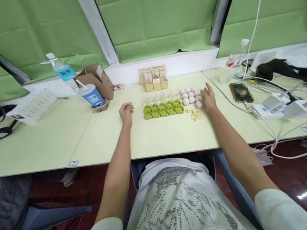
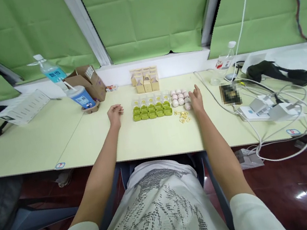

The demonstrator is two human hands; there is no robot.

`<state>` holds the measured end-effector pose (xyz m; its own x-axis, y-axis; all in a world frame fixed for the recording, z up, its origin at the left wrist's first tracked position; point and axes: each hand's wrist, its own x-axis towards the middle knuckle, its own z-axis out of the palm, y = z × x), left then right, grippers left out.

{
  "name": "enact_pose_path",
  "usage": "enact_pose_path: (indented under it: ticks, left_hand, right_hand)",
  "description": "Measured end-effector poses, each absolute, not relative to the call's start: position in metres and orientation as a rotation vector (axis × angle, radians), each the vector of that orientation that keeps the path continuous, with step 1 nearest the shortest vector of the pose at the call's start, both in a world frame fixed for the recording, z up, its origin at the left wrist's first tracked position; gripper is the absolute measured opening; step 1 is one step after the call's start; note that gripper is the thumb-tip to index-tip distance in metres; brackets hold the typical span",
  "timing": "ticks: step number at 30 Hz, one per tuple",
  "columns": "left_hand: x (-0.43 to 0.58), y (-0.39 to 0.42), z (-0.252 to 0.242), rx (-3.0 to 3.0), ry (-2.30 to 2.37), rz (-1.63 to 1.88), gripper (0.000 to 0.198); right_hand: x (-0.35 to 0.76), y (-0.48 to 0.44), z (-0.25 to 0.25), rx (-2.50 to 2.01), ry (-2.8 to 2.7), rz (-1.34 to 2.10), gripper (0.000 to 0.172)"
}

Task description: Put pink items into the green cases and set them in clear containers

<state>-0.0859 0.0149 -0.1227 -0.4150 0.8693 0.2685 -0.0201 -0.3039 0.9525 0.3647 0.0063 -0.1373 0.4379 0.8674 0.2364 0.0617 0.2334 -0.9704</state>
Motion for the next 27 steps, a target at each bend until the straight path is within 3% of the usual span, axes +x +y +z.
enact_pose_path:
  ticks: [4, 9, 17, 27]
  left_hand:
    - [-0.077, -0.006, -0.121, 1.507, 1.402, 1.742, 0.003]
    - [-0.07, -0.034, -0.119, 1.964, 1.407, 1.525, 0.01]
    - [-0.061, -0.037, -0.118, 2.258, 1.382, 1.22, 0.02]
    - [-0.062, -0.028, -0.118, 2.032, 1.358, 1.332, 0.011]
  right_hand:
    - [0.362, 0.0, -0.137, -1.288, -0.98, 0.478, 0.061]
    - [0.358, -0.019, -0.118, -1.312, -1.177, -0.063, 0.027]
    - [0.299, -0.046, -0.103, -1.184, -1.729, -0.207, 0.022]
    - [0.264, -0.059, -0.098, -1.189, -2.188, -0.178, 0.026]
